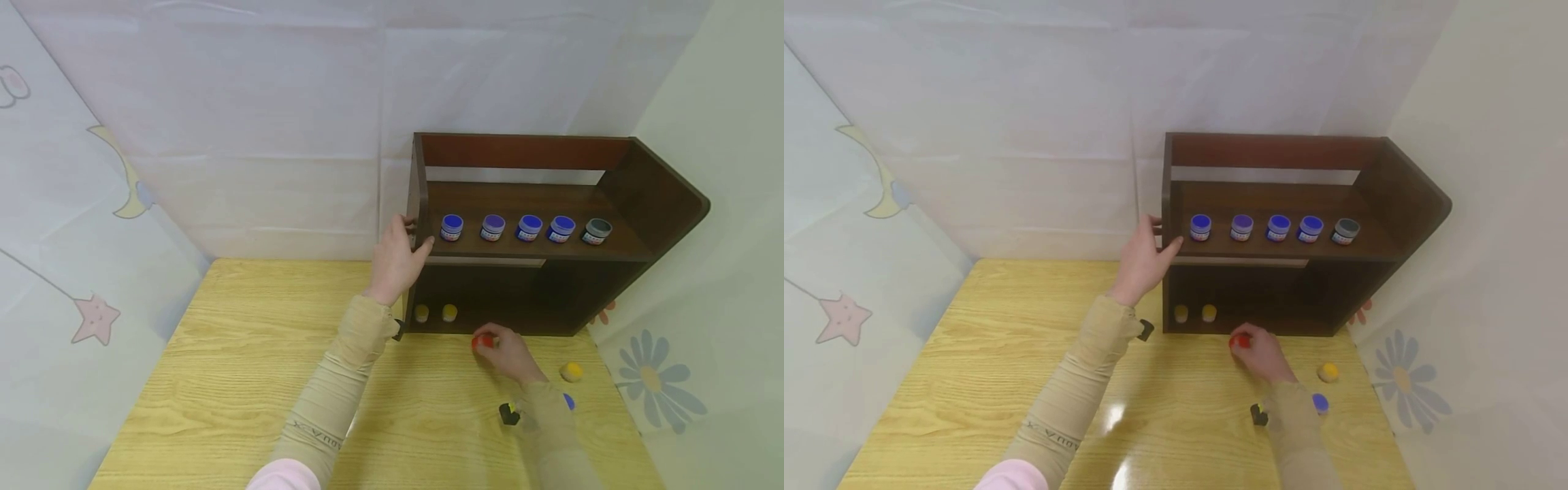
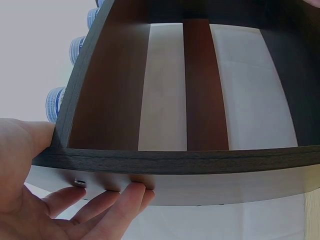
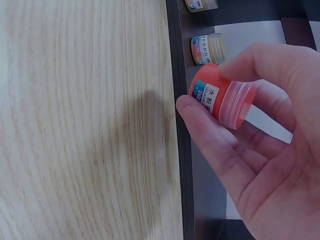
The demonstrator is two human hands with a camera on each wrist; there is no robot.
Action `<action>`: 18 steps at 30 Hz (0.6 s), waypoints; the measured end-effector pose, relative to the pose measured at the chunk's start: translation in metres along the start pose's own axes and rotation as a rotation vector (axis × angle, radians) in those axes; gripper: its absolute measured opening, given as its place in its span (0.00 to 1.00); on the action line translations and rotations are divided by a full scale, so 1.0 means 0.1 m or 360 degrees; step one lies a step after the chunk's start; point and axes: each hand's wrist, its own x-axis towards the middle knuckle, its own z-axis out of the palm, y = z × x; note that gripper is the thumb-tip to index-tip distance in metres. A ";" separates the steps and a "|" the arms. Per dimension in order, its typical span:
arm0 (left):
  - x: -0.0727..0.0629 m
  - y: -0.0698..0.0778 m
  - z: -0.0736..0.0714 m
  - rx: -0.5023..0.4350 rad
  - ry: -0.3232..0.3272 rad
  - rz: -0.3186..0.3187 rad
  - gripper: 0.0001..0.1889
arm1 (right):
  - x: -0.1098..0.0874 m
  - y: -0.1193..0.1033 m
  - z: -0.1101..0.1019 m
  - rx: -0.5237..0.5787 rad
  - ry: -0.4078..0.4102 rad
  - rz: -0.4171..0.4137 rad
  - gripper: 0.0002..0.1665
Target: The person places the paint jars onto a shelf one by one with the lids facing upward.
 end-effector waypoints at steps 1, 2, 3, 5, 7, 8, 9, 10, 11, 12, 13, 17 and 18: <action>0.00 0.00 0.00 0.0000 0.0001 0.0000 0.26 | 0.00 0.00 0.00 0.0005 0.0004 0.0002 0.14; 0.00 0.00 0.00 -0.0002 0.0003 0.0000 0.26 | 0.00 -0.01 -0.01 0.0011 0.0009 0.0002 0.14; 0.00 0.00 0.00 -0.0003 0.0004 -0.0001 0.26 | 0.00 -0.01 -0.01 0.0015 0.0018 0.0002 0.15; 0.00 0.00 0.00 -0.0006 0.0005 -0.0003 0.26 | 0.01 -0.01 -0.02 0.0029 0.0035 -0.0006 0.15; 0.00 -0.01 0.00 -0.0007 0.0007 -0.0003 0.26 | 0.01 -0.01 -0.02 0.0041 0.0053 -0.0019 0.17; 0.00 -0.01 0.00 -0.0005 0.0008 -0.0003 0.26 | 0.02 -0.01 -0.02 0.0043 0.0058 -0.0027 0.18; 0.01 -0.01 0.00 -0.0004 0.0009 -0.0001 0.26 | 0.02 0.00 -0.03 0.0047 0.0062 -0.0030 0.19; 0.01 -0.01 0.00 -0.0002 0.0010 0.0000 0.26 | 0.02 0.00 -0.03 0.0050 0.0067 -0.0031 0.20; 0.01 -0.01 0.01 -0.0001 0.0011 0.0002 0.26 | 0.03 0.01 -0.03 0.0052 0.0069 -0.0029 0.21; 0.01 -0.01 0.01 -0.0001 0.0011 0.0004 0.26 | 0.03 0.01 -0.03 0.0049 0.0069 -0.0032 0.22; 0.01 -0.01 0.01 0.0000 0.0011 0.0005 0.26 | 0.04 0.01 -0.03 0.0043 0.0076 -0.0034 0.23; 0.01 -0.01 0.01 0.0000 0.0007 0.0005 0.26 | 0.05 0.00 -0.04 0.0008 0.0120 -0.0059 0.24; 0.01 -0.01 0.00 -0.0002 0.0005 0.0003 0.26 | 0.06 0.00 -0.04 -0.0002 0.0135 -0.0068 0.24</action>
